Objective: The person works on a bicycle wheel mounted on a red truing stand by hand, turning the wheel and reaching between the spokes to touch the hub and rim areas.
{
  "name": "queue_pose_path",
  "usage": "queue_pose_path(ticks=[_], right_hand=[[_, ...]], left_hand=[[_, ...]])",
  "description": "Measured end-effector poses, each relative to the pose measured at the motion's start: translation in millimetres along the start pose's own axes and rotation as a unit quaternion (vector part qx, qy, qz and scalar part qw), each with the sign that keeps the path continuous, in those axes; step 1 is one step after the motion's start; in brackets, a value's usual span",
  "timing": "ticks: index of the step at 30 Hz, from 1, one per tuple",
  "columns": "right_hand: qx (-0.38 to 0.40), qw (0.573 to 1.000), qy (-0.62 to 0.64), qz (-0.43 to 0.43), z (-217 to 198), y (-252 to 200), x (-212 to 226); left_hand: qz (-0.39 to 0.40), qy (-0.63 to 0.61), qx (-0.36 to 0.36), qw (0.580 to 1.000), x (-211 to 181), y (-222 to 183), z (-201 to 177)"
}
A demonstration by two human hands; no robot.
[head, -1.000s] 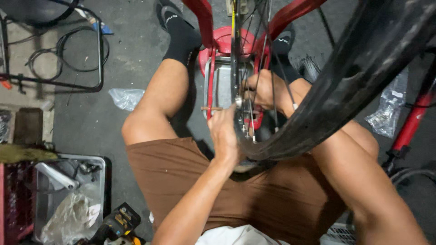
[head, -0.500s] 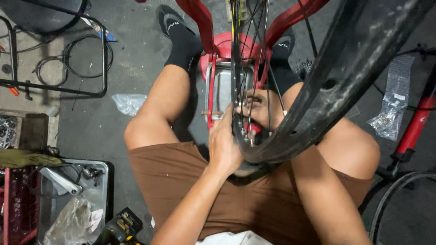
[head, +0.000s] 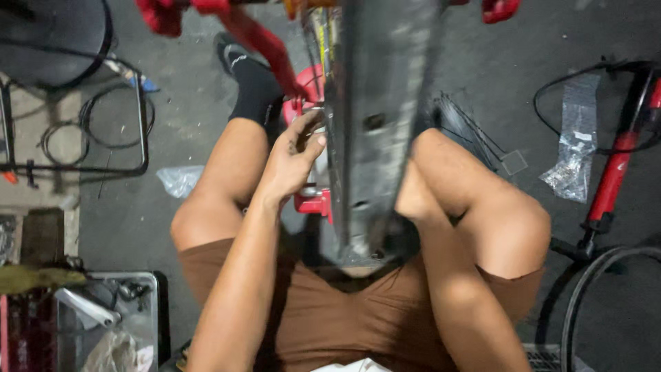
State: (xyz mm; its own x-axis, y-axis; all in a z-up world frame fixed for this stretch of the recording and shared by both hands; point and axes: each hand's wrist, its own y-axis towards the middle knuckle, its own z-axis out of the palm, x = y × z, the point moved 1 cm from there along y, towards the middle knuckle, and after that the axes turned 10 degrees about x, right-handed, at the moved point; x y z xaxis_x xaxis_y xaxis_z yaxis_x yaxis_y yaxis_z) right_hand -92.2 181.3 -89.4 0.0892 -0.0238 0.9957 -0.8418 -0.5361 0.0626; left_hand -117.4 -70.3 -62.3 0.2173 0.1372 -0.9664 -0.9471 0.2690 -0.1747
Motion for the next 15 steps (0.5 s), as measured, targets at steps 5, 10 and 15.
queue_pose_path(ticks=[5,10,15], right_hand=[[-0.039,0.972,0.161,0.163,15,4,-6],[-0.028,0.970,0.153,0.187,14,5,0],[-0.027,0.958,0.203,0.198,15,6,4]], left_hand=[[0.013,-0.020,0.017,1.000,7,18,-26],[0.013,-0.010,0.027,1.000,22,34,-43],[0.034,0.019,0.049,0.998,35,45,-36]])
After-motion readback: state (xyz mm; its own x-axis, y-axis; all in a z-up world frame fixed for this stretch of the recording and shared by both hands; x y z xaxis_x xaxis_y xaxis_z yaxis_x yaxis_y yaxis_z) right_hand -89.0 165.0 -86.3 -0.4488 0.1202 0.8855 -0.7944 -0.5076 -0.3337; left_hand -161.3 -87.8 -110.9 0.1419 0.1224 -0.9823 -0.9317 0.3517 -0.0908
